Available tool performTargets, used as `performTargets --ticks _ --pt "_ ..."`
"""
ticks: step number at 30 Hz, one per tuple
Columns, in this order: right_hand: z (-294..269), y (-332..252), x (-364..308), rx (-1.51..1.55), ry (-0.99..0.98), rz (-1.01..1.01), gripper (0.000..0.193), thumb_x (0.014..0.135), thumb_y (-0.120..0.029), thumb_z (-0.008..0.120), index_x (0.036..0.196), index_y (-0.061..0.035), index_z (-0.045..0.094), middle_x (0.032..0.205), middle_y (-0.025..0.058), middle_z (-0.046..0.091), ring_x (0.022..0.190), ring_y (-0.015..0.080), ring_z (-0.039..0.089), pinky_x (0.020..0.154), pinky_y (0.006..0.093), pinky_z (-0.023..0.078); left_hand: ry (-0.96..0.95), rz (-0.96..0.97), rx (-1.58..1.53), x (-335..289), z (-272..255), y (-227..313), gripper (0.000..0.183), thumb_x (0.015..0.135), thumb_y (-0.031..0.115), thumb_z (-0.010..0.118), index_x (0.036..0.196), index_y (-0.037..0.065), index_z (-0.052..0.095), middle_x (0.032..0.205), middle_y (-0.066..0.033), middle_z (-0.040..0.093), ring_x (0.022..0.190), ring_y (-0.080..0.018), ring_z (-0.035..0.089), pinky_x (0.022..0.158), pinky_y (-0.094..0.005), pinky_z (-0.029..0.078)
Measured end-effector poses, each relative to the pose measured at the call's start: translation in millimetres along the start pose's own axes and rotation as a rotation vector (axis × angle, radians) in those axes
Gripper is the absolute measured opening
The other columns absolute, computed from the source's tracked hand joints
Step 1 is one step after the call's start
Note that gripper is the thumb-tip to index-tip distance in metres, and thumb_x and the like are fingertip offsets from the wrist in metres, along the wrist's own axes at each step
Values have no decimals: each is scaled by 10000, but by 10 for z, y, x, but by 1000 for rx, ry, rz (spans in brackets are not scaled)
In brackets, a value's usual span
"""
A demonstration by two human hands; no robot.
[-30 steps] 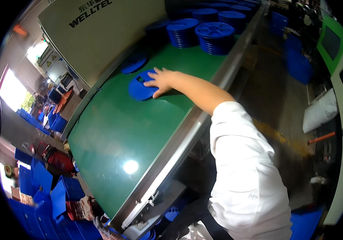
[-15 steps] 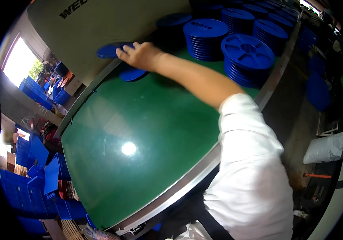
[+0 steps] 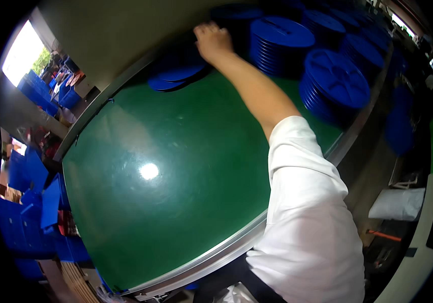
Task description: The person stacks blue plastic spools from a green table into a blue bin. They repeatedly pick up stacks of spools, separate them, and place them into the bin, occasionally moving between the table and the bin.
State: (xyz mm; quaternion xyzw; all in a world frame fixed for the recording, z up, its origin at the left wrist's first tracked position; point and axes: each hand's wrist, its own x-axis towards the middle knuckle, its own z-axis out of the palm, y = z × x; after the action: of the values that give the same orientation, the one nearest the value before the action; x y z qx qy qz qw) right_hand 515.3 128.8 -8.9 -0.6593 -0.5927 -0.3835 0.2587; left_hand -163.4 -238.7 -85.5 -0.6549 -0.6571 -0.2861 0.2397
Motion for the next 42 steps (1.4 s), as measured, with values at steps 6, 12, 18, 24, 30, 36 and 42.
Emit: performTargets --ticks 6,12,18,24,30,36,42 --pt "-392 668 478 -414 -293 -147 596 786 -293 731 1303 -141 476 1362 95 482 1203 293 526 918 445 488 -61 -248 -244 -58 55 -109 566 1006 394 330 1337 -42 472 1422 -220 420 1290 -344 429 1089 -449 324" --pt "-358 932 536 -375 -537 -338 660 736 -238 773 1313 -177 460 1371 74 466 1208 293 516 922 451 481 12 -325 -366 -14 57 233 450 985 353 457 1221 -14 561 1228 -247 552 1162 -405 502 1004 -567 368" --pt "-313 1238 557 -250 -437 -284 601 813 -363 702 1341 -199 467 1368 44 495 1204 274 529 936 411 483 13 -297 -345 61 93 243 462 980 383 459 1211 -5 555 1226 -230 545 1127 -391 519 974 -541 404" --pt "-1030 1062 725 -250 -425 -153 597 782 -344 707 1308 -149 502 1317 125 532 1210 330 509 996 438 440 -5 -107 -252 -101 115 -126 483 980 380 469 1292 15 519 1299 -198 524 1180 -318 516 1041 -454 377" --pt "-1746 1701 852 -155 -337 -129 534 790 -351 687 1251 -117 552 1155 174 632 1085 362 592 932 431 477 -89 -457 -363 258 -175 391 643 935 471 537 1417 68 402 1424 -179 436 1293 -307 435 1090 -450 334" --pt "-1867 2391 979 325 -531 270 508 831 -366 698 1235 -81 583 1148 149 649 998 275 636 843 378 524 -208 -184 -597 1140 -14 588 610 1008 456 283 1492 86 253 1537 -139 249 1408 -318 256 1141 -474 255" --pt "-1185 2612 842 541 -760 270 642 878 -534 606 1369 -136 489 1324 82 535 1153 225 543 909 300 467 -338 116 -1124 2397 403 3596 529 974 340 479 1393 19 440 1374 -150 497 1294 -258 456 1094 -344 355"
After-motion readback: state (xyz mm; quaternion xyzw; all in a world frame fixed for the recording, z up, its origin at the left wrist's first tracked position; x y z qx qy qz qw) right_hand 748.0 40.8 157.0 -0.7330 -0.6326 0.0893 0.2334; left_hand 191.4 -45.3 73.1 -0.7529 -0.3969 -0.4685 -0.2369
